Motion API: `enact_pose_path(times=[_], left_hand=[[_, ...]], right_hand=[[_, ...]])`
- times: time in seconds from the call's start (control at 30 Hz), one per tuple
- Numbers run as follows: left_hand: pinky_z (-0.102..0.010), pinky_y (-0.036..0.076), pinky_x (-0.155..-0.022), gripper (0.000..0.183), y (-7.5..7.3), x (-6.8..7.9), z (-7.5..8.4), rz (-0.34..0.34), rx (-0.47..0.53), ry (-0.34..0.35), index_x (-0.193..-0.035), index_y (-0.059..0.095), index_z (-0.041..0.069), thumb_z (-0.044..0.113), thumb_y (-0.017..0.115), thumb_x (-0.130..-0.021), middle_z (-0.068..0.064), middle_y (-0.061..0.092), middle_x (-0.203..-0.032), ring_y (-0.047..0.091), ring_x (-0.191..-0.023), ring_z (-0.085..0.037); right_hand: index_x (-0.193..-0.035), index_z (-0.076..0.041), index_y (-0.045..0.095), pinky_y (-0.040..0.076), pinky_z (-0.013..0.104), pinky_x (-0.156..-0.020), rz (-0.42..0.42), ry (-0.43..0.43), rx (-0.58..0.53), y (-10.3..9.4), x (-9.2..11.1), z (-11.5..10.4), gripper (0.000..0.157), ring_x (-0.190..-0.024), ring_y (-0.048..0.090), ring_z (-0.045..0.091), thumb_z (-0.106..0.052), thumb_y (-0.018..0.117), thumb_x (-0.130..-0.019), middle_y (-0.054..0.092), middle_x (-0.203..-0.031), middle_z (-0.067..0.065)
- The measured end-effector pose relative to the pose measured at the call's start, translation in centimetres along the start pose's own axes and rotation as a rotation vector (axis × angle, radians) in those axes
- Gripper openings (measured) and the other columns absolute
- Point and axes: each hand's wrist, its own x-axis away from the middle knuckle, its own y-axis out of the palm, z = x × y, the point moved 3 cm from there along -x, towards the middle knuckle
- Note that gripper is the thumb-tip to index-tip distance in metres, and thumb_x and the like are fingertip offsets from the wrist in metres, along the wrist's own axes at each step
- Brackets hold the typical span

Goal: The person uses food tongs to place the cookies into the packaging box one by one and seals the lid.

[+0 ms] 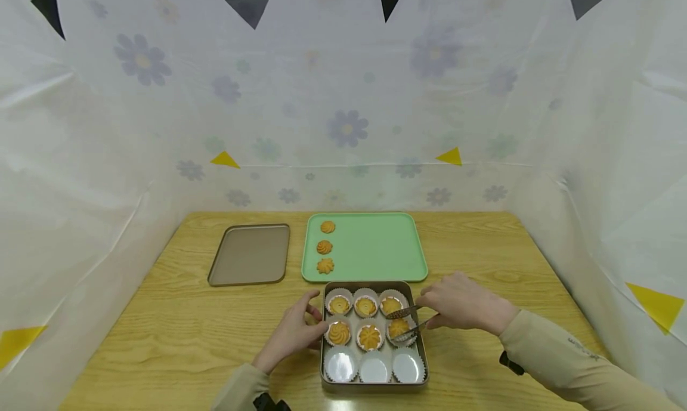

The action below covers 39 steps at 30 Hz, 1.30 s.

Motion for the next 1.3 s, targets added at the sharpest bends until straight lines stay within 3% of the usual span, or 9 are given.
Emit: enact_pose_path(times=[0.93, 1.3], left_hand=[[-0.021, 0.048, -0.052, 0.073, 0.06, -0.03, 0.03, -0.002, 0.008, -0.007, -0.147, 0.039, -0.006, 0.010, 0.073, -0.084, -0.013, 0.065, -0.097, 0.056, -0.060, -0.011], [-0.022, 0.049, -0.055, 0.073, 0.01, 0.01, 0.11, 0.000, -0.007, -0.004, -0.146, 0.040, -0.006, 0.011, 0.073, -0.083, -0.013, 0.066, -0.096, 0.058, -0.064, -0.012]], right_hand=[[-0.085, -0.022, 0.069, 0.020, 0.019, -0.045, 0.016, 0.012, 0.003, -0.05, 0.00, -0.16, 0.028, -0.051, 0.028, 0.002, -0.044, 0.082, -0.075, 0.061, -0.071, -0.012], [-0.099, -0.024, 0.074, 0.021, 0.017, -0.044, 0.011, -0.014, -0.099, 0.11, -0.17, 0.47, 0.027, -0.052, 0.031, -0.002, -0.044, 0.077, -0.081, 0.061, -0.072, -0.014]])
